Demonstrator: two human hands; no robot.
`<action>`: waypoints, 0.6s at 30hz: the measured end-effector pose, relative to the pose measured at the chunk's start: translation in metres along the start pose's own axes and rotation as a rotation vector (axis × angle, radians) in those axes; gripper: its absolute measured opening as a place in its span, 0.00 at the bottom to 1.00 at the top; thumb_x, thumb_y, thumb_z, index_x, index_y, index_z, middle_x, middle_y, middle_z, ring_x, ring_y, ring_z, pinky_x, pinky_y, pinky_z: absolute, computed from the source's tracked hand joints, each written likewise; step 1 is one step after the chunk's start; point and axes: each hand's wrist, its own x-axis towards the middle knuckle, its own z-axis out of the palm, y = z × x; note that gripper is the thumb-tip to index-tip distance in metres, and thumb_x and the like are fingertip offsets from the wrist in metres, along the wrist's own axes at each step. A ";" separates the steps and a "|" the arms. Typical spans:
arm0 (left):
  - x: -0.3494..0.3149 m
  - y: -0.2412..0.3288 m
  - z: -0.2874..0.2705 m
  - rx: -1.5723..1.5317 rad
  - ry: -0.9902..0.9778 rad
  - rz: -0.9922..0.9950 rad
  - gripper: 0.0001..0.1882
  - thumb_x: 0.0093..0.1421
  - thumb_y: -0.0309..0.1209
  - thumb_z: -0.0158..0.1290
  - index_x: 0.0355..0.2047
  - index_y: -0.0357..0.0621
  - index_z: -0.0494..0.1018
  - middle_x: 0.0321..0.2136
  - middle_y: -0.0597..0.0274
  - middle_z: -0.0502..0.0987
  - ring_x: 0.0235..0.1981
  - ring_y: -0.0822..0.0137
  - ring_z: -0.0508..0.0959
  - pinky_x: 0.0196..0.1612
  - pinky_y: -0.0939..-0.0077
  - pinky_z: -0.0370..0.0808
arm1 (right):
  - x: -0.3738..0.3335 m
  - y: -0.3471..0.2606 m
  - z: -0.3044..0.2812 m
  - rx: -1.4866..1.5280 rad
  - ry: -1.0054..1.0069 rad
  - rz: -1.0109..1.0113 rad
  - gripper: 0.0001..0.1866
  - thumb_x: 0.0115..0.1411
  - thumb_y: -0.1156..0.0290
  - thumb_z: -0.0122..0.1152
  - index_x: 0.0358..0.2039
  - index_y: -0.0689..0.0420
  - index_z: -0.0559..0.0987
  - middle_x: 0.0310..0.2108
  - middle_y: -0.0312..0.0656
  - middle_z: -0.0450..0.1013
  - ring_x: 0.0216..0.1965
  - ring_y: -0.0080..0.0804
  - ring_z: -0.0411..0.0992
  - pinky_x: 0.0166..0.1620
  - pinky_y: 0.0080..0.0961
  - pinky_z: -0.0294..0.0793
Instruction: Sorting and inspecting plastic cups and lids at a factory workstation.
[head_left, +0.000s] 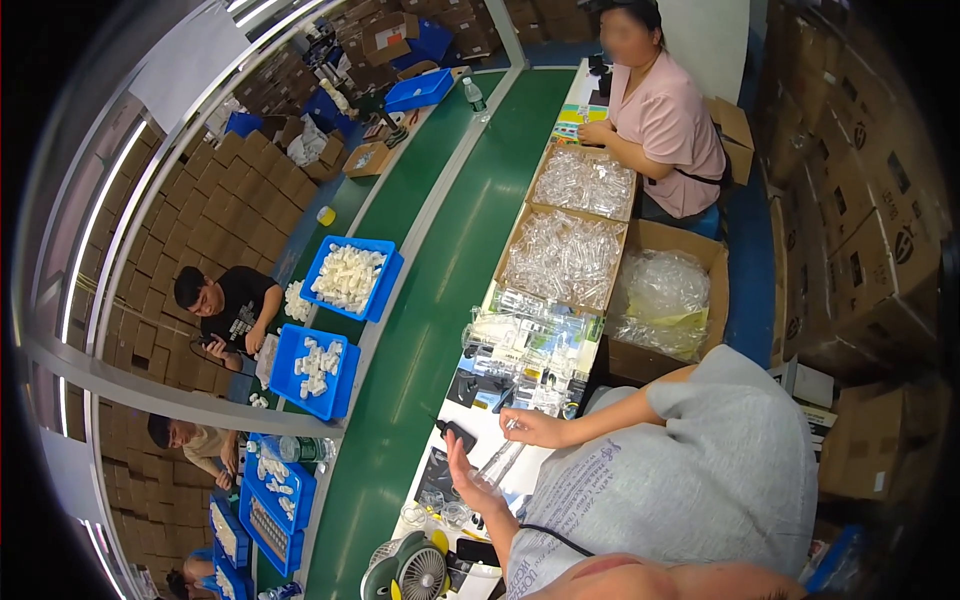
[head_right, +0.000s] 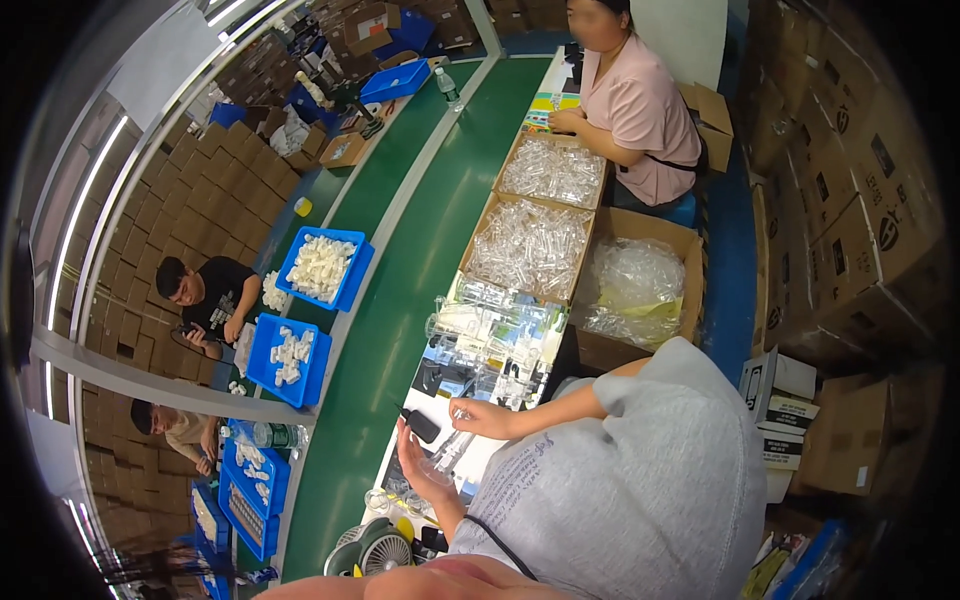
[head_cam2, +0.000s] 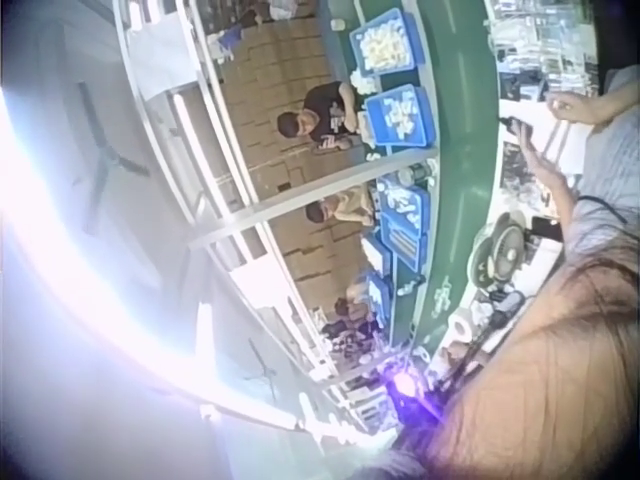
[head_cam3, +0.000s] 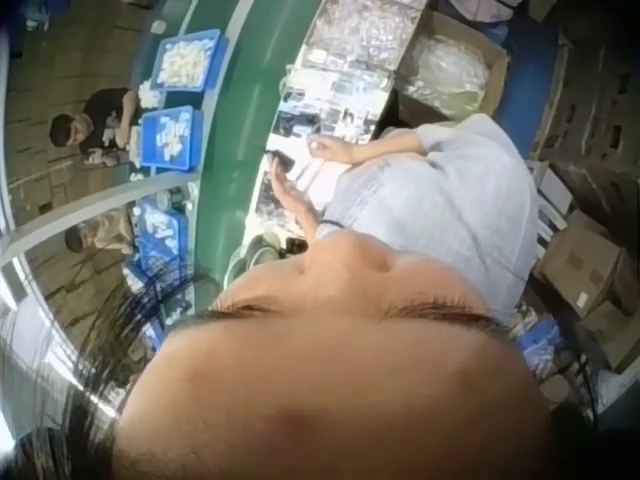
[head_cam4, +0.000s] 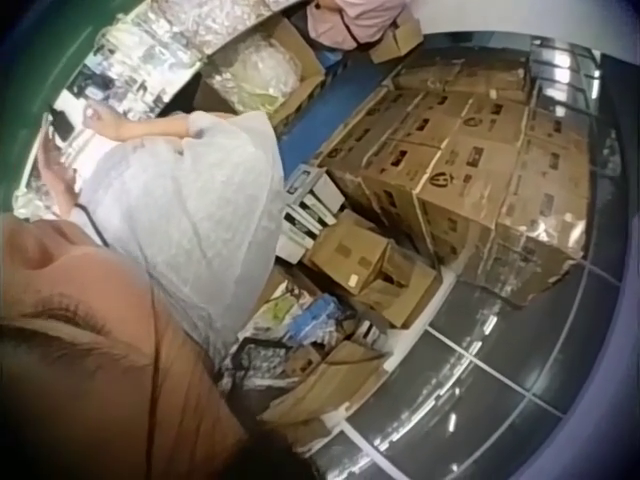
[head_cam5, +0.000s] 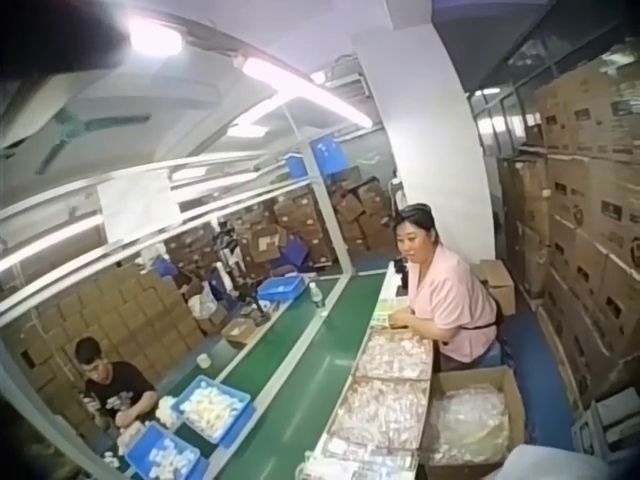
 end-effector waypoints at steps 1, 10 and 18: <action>0.000 0.002 0.000 -0.009 0.021 -0.053 0.30 0.58 0.49 0.33 0.49 0.34 0.62 0.58 0.50 0.54 0.61 0.58 0.50 0.61 0.61 0.43 | -0.002 0.002 0.000 0.002 0.006 0.000 0.08 0.57 0.65 0.50 0.33 0.55 0.66 0.26 0.35 0.63 0.26 0.20 0.61 0.30 0.20 0.62; 0.017 -0.003 -0.015 -0.010 0.284 0.072 0.33 0.57 0.52 0.34 0.53 0.37 0.56 0.54 0.50 0.60 0.57 0.59 0.57 0.59 0.60 0.48 | 0.003 0.003 -0.029 0.396 0.305 0.273 0.08 0.59 0.63 0.48 0.34 0.53 0.66 0.20 0.32 0.63 0.15 0.17 0.59 0.18 0.16 0.59; -0.004 -0.020 -0.035 -0.014 0.030 -0.225 0.27 0.62 0.47 0.33 0.37 0.33 0.70 0.38 0.52 0.73 0.42 0.63 0.72 0.47 0.70 0.67 | 0.008 0.020 0.006 0.487 -0.134 0.600 0.04 0.57 0.65 0.48 0.29 0.50 0.66 0.18 0.30 0.60 0.15 0.18 0.58 0.20 0.17 0.59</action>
